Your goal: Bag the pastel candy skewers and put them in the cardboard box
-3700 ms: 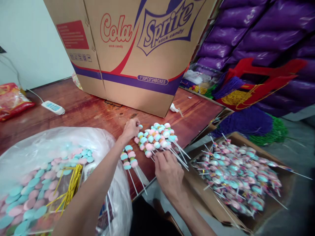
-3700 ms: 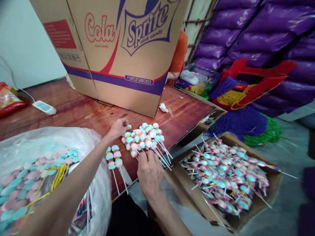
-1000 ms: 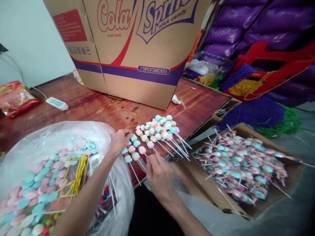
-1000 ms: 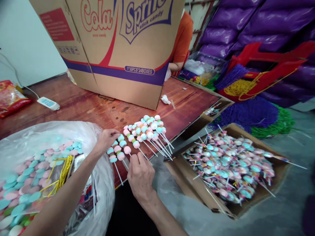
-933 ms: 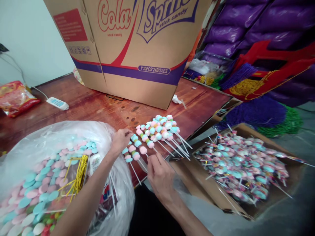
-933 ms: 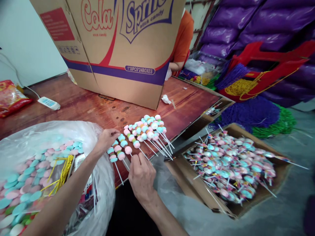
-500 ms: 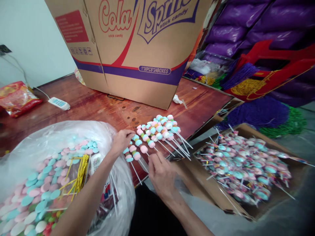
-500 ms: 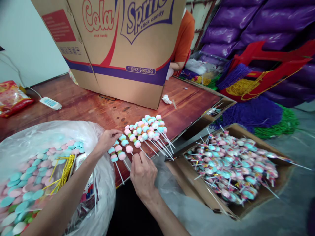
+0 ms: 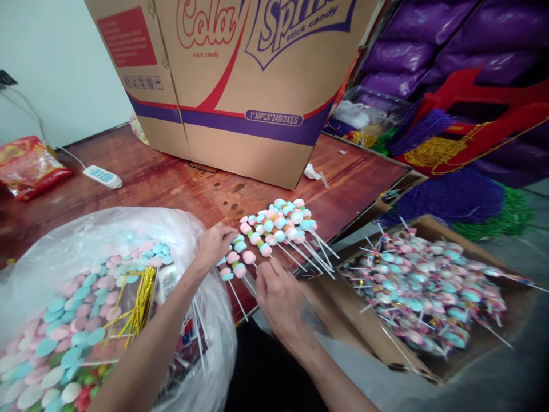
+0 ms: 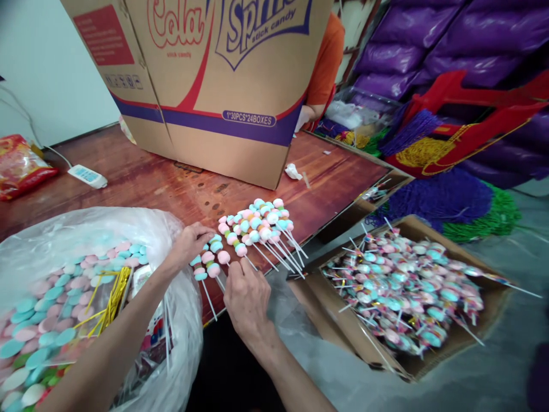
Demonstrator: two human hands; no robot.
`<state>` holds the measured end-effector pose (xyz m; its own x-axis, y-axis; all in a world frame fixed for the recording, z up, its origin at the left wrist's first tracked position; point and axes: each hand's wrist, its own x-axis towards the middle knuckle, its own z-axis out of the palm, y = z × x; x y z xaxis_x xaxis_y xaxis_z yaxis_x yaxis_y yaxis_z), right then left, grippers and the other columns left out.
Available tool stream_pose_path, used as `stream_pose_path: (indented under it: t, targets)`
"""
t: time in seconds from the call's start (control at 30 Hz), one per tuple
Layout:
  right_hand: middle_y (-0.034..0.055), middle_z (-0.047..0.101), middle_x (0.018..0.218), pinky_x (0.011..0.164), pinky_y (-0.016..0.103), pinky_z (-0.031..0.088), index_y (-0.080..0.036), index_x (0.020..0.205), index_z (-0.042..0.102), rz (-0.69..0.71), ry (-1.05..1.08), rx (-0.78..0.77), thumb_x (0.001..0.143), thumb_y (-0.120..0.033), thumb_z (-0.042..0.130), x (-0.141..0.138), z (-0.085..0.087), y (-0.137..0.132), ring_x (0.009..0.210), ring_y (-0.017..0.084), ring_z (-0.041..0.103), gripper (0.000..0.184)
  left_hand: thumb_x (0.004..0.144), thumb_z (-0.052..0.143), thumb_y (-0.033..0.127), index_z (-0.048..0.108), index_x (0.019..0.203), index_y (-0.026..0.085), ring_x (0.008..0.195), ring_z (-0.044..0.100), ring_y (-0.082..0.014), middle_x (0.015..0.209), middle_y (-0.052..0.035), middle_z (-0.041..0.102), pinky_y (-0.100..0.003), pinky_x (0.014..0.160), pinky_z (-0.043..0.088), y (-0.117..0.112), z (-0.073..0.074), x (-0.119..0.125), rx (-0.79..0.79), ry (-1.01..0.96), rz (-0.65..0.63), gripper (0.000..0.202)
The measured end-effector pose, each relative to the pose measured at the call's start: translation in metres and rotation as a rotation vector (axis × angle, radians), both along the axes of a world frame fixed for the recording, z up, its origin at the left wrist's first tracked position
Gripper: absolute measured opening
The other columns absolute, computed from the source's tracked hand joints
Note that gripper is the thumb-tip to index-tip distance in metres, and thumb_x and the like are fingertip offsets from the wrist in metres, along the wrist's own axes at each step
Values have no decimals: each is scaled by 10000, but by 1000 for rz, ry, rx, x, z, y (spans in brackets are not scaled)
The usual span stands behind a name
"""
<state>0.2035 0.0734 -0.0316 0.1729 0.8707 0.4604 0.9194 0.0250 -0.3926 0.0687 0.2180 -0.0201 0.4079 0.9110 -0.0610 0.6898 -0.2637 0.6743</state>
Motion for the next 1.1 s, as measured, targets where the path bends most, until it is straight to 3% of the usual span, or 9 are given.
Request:
stream_pose_path:
  t: [0.23,0.33,0.53,0.63,0.73,0.83,0.93,1.1]
  targets:
    - [26,593,712,605,303,309,-196,700,552,-19,-10,34,884,-71,469,-9,-6,6,609,162,499,238,903,476,245,743,780,195,782,584,-179,839,-55,651,-283,748,424,-11,5,7,113,150,91,297]
    - [32,601,724,617,305,315,-191,720,568,-32,-14,43,875,-61,479,-14,-8,10,631,165,513,221,903,469,227,723,723,185,767,574,-172,824,-55,625,-275,728,411,-12,7,7,117,147,69,314]
    - [20,592,699,625,315,306,-197,714,582,-32,-15,49,898,-87,492,-19,-9,9,625,161,518,232,900,494,244,752,814,196,748,561,-158,793,-36,605,-266,725,415,-11,10,5,88,135,42,276]
    - [22,593,708,643,308,325,-205,711,599,38,-40,-8,938,-188,538,-9,-1,1,671,166,543,236,869,552,255,766,823,219,821,565,-185,800,-44,627,-292,788,432,-11,11,4,128,137,37,222]
    - [25,601,738,664,284,368,-203,717,625,79,-21,20,971,-284,541,10,11,-7,709,155,559,280,777,657,226,766,894,227,853,572,-196,846,-46,652,-311,828,455,-7,13,4,160,77,120,159]
    - [35,640,830,717,260,422,-188,859,678,-1,27,132,982,-252,527,34,21,-9,771,146,586,205,786,630,225,747,928,212,781,589,-170,873,-37,678,-292,789,470,3,17,10,126,-3,151,184]
    - [55,673,914,761,275,448,-179,950,691,-114,-25,195,962,-207,549,53,24,-6,849,174,597,145,866,518,257,739,869,204,803,612,-173,851,-36,704,-276,782,456,11,24,26,132,-40,97,228]
    - [66,683,959,737,288,433,-186,1020,705,-201,-150,216,938,-182,577,65,27,1,826,190,559,153,877,475,226,729,788,202,787,606,-170,793,-27,701,-260,761,443,17,30,64,165,-18,-36,271]
